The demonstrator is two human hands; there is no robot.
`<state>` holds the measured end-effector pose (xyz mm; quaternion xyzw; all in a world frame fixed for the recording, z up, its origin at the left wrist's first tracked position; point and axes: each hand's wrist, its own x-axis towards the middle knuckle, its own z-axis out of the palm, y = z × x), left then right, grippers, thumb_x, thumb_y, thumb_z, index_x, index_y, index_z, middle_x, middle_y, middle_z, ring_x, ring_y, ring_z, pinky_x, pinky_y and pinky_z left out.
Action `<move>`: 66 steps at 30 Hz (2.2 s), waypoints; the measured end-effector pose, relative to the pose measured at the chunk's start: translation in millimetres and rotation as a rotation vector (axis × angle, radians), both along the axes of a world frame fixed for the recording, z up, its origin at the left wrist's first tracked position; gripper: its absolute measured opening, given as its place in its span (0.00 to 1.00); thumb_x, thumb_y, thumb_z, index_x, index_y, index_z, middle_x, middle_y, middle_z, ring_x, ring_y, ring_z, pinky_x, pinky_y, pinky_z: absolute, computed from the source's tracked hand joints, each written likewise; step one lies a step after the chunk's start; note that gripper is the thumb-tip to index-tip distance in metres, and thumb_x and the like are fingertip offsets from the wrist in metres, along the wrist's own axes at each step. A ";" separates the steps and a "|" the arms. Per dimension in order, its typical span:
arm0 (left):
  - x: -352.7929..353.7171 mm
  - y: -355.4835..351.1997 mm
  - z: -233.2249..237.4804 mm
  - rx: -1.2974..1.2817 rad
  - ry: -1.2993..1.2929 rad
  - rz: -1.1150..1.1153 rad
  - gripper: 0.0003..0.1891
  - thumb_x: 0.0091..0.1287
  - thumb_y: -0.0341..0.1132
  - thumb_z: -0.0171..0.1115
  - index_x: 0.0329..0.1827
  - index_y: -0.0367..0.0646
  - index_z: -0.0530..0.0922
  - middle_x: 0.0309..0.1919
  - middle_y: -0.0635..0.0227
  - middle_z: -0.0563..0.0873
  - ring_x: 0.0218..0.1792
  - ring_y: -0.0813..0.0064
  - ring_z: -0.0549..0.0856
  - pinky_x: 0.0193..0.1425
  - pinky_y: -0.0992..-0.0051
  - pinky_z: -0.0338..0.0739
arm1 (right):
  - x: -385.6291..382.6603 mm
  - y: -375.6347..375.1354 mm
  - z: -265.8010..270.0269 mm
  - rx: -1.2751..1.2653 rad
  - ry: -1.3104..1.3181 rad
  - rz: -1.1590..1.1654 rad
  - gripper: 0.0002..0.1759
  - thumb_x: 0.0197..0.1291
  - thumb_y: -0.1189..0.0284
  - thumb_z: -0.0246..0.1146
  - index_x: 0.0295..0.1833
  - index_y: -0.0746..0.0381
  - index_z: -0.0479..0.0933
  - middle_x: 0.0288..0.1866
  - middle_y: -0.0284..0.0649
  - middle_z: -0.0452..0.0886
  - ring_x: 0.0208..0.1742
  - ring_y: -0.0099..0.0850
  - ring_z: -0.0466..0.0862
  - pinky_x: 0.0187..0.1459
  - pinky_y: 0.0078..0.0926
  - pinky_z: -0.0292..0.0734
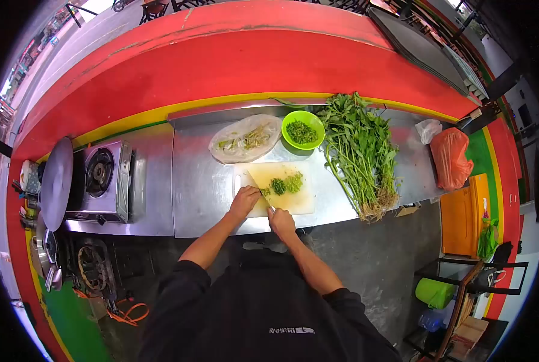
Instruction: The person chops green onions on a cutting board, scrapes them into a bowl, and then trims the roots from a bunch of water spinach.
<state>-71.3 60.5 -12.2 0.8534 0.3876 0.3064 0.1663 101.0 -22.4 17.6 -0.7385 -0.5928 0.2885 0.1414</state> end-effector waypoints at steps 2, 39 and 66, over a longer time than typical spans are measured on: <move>2.4 -3.1 -0.6 -0.016 -0.034 0.045 0.06 0.61 0.30 0.68 0.39 0.40 0.87 0.43 0.65 0.87 0.47 0.63 0.84 0.53 0.64 0.78 | -0.1 1.8 2.1 -0.007 0.021 -0.034 0.32 0.70 0.50 0.57 0.36 0.73 0.83 0.32 0.68 0.83 0.36 0.64 0.86 0.41 0.56 0.82; 9.7 -13.4 -3.8 -0.042 -0.043 0.095 0.07 0.63 0.30 0.68 0.43 0.45 0.87 0.42 0.70 0.88 0.49 0.68 0.84 0.55 0.65 0.72 | 27.4 -41.3 -5.0 -0.074 0.270 -0.136 0.37 0.72 0.46 0.56 0.32 0.75 0.80 0.28 0.66 0.81 0.35 0.62 0.85 0.39 0.55 0.76; 5.9 -11.2 -4.7 0.115 0.146 0.169 0.10 0.59 0.31 0.65 0.43 0.50 0.88 0.41 0.78 0.86 0.47 0.74 0.83 0.54 0.66 0.70 | 27.7 -49.3 -2.5 -0.139 0.117 -0.062 0.36 0.71 0.47 0.57 0.33 0.74 0.81 0.31 0.67 0.82 0.40 0.65 0.85 0.45 0.57 0.78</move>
